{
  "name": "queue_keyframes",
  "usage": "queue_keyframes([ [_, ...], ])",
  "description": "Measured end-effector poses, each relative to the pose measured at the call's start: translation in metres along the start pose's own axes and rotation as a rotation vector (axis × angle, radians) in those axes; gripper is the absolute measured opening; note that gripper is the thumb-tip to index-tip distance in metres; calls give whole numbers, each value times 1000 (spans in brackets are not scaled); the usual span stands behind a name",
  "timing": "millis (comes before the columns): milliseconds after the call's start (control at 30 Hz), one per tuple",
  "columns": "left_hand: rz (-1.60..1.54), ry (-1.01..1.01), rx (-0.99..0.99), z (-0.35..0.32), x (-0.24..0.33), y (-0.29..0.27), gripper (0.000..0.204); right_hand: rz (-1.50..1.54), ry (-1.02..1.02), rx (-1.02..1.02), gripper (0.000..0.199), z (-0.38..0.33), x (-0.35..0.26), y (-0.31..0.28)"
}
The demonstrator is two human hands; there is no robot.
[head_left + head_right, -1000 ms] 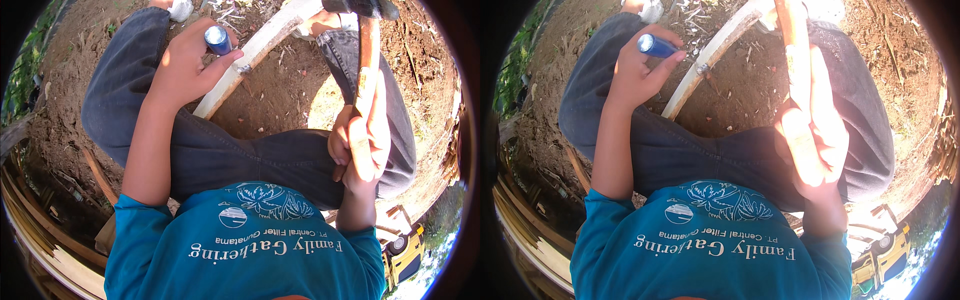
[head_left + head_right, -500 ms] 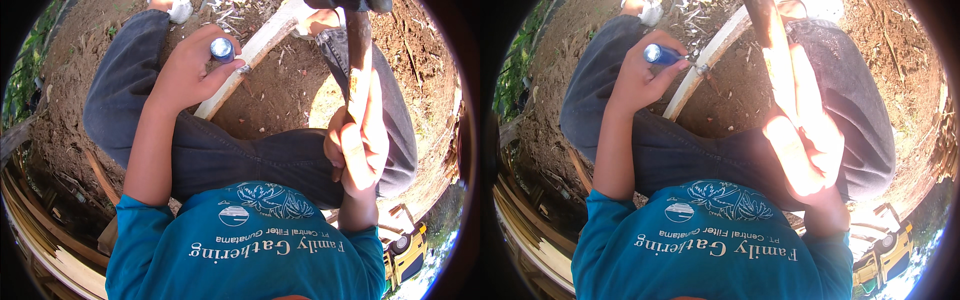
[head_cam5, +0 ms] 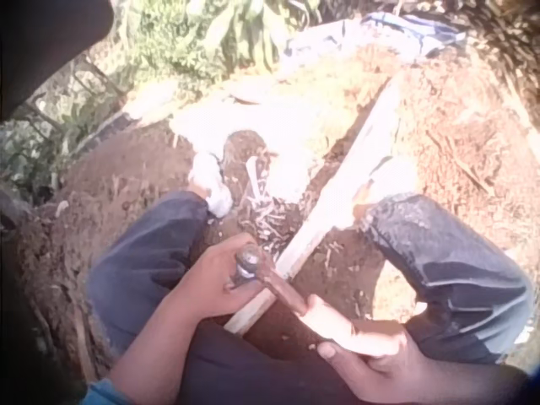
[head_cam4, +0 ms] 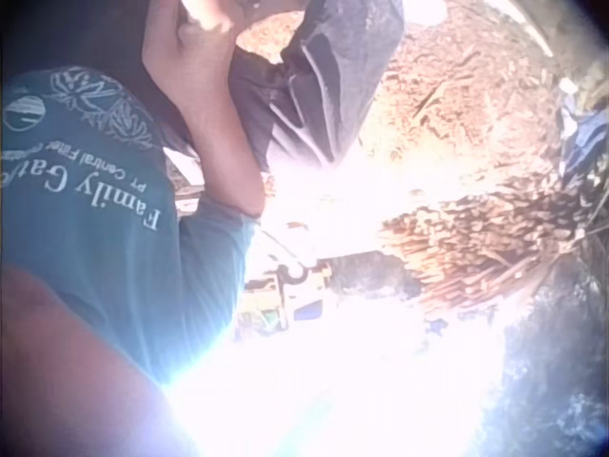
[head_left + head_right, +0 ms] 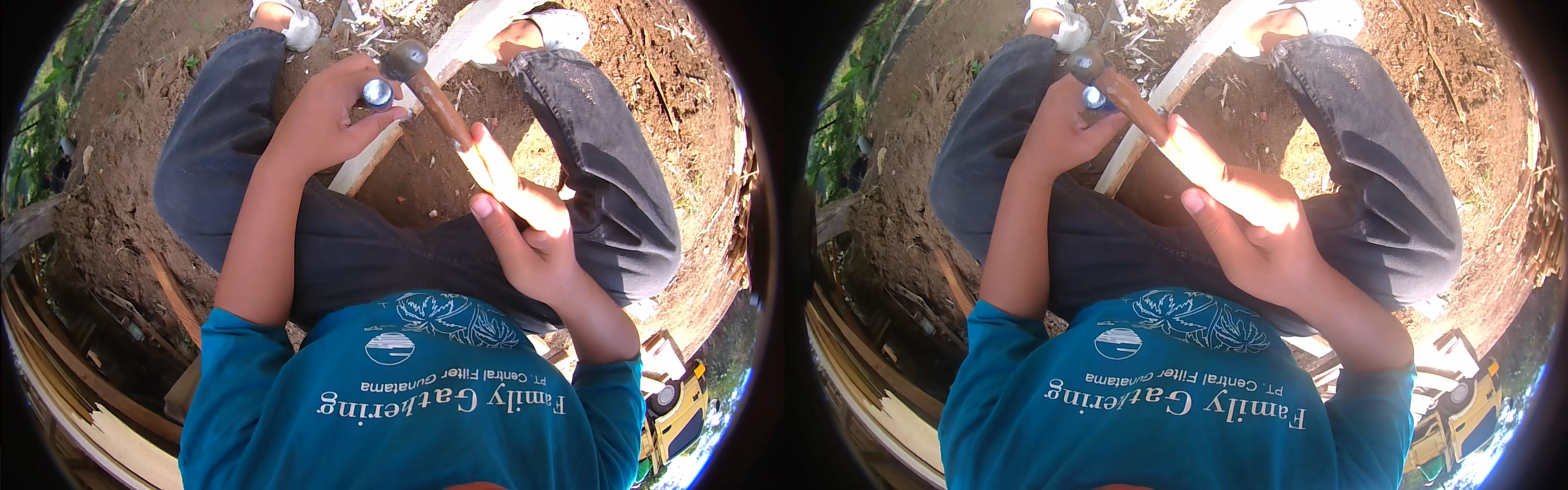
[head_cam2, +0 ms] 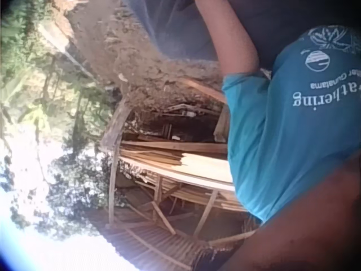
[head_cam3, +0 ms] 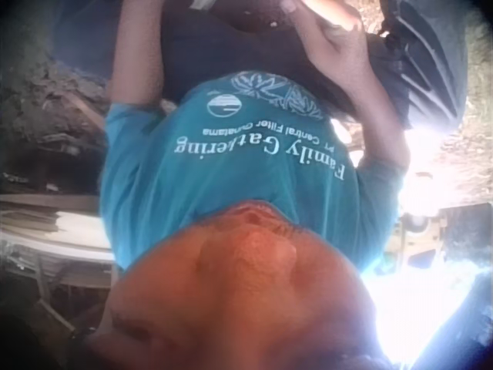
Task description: The person carves a wooden branch using a chisel and a hammer, striking the chisel to remove shavings.
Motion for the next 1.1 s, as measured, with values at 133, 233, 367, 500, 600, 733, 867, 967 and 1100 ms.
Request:
queue_keyframes([
  [133,52,58,-62,0,-4,8,22,-12,-68,8,46,-5,2,-1],
  [233,90,175,-37,0,2,6,21,8,127,-8,41,-11,6,3],
  [367,80,114,-109,7,0,-1,24,23,13,-4,40,-21,-2,6],
  [500,-8,5,-136,5,-6,-1,25,34,45,22,43,-30,-5,7],
  [600,-40,103,-85,6,-1,1,34,19,-11,53,46,-34,2,6],
  [733,122,161,-163,5,-12,13,38,41,116,79,45,-42,11,13],
  [867,152,98,-139,-1,-5,13,40,100,-32,103,44,-49,4,20],
  [967,290,167,-184,7,-14,11,36,136,181,129,51,-55,23,17],
  [1100,159,91,29,3,-3,5,21,164,167,220,59,-52,4,3],
])
Point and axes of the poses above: each hand's wrist, its own z-axis towards the middle knuckle, its own y-axis out of the palm, x = y × z, the point moved 2 cm from there along z, towards the middle knuckle, and after that the axes turned 4 degrees about z, right-handed, at the moved point
